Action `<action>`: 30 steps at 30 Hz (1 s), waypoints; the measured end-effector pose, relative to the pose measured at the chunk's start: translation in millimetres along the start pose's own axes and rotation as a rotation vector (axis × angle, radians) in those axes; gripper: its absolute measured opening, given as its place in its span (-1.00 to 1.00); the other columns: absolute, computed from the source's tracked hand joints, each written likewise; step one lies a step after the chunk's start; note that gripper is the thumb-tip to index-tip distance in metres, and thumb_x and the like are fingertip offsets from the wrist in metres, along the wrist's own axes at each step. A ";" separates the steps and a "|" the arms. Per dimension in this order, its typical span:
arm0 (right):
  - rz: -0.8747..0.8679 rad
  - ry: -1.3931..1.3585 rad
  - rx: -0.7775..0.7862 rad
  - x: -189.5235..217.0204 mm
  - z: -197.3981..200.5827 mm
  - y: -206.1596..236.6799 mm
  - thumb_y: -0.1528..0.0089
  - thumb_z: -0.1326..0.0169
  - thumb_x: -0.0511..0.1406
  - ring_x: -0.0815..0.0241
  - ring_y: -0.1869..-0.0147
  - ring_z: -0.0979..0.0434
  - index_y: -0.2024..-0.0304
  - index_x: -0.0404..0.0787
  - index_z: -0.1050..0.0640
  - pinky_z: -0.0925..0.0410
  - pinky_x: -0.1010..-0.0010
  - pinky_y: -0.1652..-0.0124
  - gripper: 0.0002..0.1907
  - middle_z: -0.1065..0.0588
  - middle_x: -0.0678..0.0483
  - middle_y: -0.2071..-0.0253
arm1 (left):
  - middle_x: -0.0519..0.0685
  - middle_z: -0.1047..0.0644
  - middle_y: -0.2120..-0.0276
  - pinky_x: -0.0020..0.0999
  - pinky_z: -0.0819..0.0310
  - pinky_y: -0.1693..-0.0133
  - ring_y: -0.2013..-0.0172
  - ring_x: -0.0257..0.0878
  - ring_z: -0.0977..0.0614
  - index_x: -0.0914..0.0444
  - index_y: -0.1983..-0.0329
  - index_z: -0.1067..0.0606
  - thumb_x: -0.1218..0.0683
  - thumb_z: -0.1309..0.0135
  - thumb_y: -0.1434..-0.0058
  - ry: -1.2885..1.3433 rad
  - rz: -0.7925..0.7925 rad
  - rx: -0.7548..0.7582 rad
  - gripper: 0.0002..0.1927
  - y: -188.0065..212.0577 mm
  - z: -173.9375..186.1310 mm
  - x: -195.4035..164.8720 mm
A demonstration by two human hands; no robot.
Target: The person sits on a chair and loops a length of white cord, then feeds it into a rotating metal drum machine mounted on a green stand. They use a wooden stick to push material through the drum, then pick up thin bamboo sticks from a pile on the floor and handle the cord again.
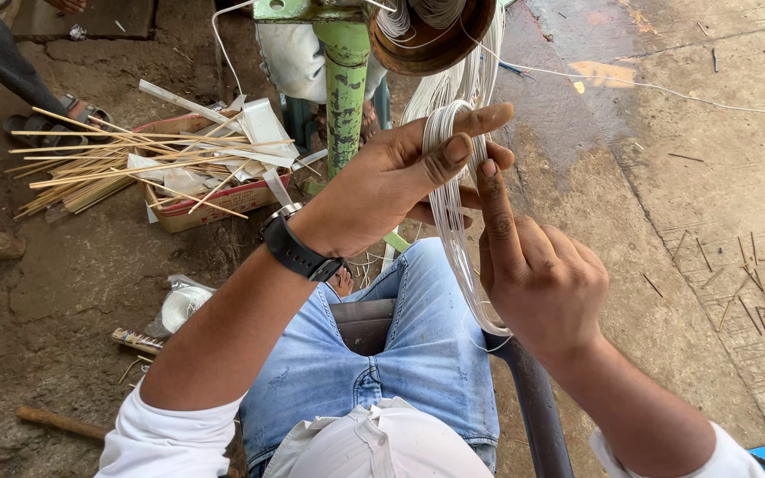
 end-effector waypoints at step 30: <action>0.106 0.391 -0.059 -6.9 10.0 -95.4 -0.48 -0.05 -0.23 0.45 0.71 -0.12 -0.31 0.08 -0.51 0.03 0.53 0.67 -0.66 -0.22 0.34 0.68 | 0.01 -0.26 -0.34 -0.44 -0.61 0.24 0.00 -0.19 -0.64 0.03 -0.47 -0.17 0.11 0.06 -0.55 -1.939 -0.452 -0.788 -0.52 24.2 40.6 -6.1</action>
Point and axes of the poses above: each hand's wrist, its own y-axis away from the middle knuckle, its own z-axis out of the back of the hand, x = y × z, the point moved 6 cm from there along -y, towards the middle knuckle
